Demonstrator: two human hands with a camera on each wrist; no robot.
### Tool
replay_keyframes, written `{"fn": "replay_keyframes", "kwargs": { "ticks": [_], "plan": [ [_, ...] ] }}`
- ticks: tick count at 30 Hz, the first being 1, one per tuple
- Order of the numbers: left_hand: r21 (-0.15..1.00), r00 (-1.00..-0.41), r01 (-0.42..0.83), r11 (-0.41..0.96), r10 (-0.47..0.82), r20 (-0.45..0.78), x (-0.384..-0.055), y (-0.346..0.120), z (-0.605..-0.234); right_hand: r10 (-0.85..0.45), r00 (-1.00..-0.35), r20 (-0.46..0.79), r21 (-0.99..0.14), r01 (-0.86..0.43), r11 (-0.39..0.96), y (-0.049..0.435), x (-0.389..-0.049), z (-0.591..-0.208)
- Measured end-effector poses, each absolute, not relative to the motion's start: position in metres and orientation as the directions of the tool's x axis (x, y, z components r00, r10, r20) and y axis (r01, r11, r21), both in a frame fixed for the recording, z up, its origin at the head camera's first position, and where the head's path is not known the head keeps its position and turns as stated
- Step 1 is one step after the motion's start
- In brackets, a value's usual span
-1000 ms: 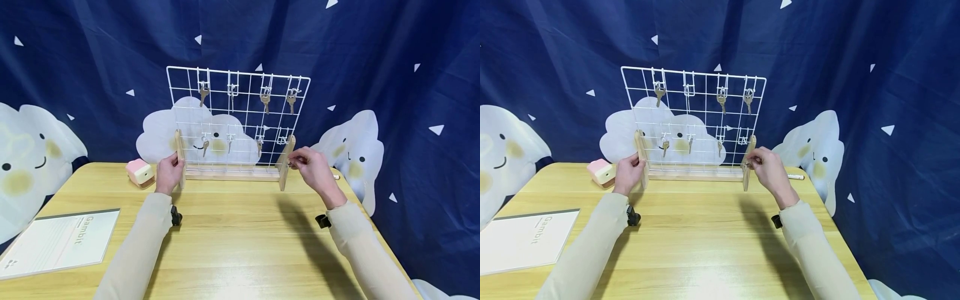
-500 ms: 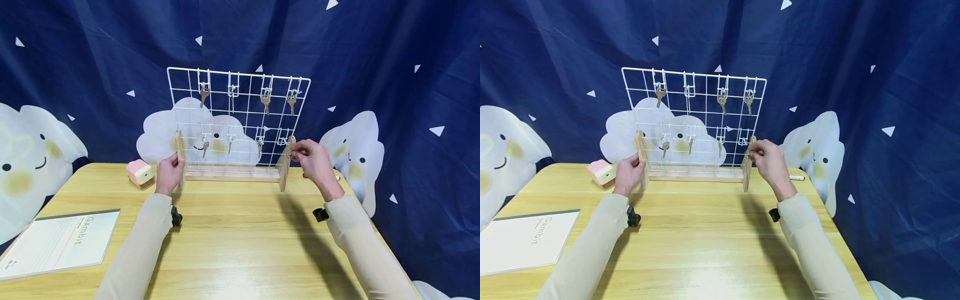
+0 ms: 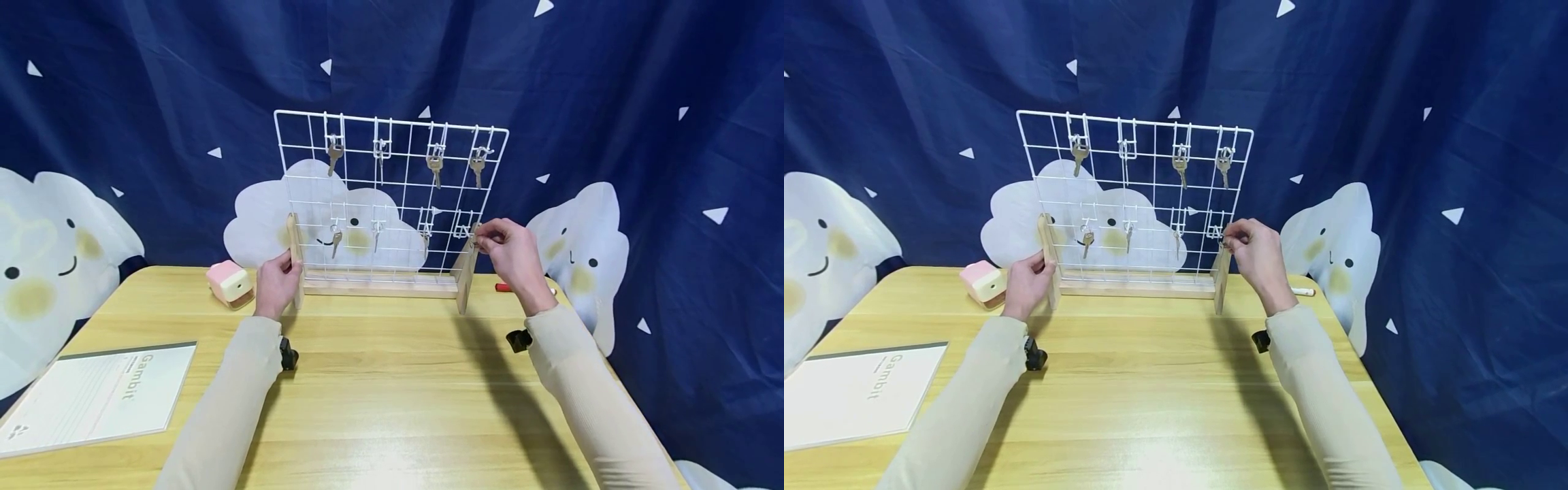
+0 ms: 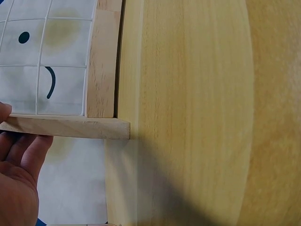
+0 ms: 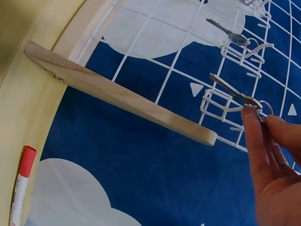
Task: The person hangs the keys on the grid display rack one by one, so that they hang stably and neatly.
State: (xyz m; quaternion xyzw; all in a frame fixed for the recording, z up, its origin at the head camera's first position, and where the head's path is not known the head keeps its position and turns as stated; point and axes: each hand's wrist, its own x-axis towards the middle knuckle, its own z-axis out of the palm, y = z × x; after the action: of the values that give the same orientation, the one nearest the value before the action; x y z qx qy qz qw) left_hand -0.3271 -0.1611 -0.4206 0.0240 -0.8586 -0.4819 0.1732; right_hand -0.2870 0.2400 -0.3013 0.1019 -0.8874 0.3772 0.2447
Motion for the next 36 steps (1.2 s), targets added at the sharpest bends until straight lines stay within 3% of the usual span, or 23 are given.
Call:
{"fn": "replay_keyframes", "kwargs": {
  "ticks": [16,29,36],
  "plan": [
    [0.838,-0.938,0.126,0.53,-0.212,0.276,-0.327,-0.159,-0.423,0.039,-0.88,0.473,-0.662,-0.326,0.675,0.241,-0.303,-0.313],
    [0.836,-0.938,0.131,0.533,-0.206,0.278,-0.329,-0.158,-0.425,0.028,-0.886,0.462,-0.63,-0.306,0.714,0.252,-0.299,-0.326],
    [0.86,-0.957,0.112,0.497,-0.18,0.229,-0.328,-0.16,-0.42,-0.059,-0.909,0.412,-0.59,-0.316,0.743,0.26,-0.289,-0.346]
  ]
}}
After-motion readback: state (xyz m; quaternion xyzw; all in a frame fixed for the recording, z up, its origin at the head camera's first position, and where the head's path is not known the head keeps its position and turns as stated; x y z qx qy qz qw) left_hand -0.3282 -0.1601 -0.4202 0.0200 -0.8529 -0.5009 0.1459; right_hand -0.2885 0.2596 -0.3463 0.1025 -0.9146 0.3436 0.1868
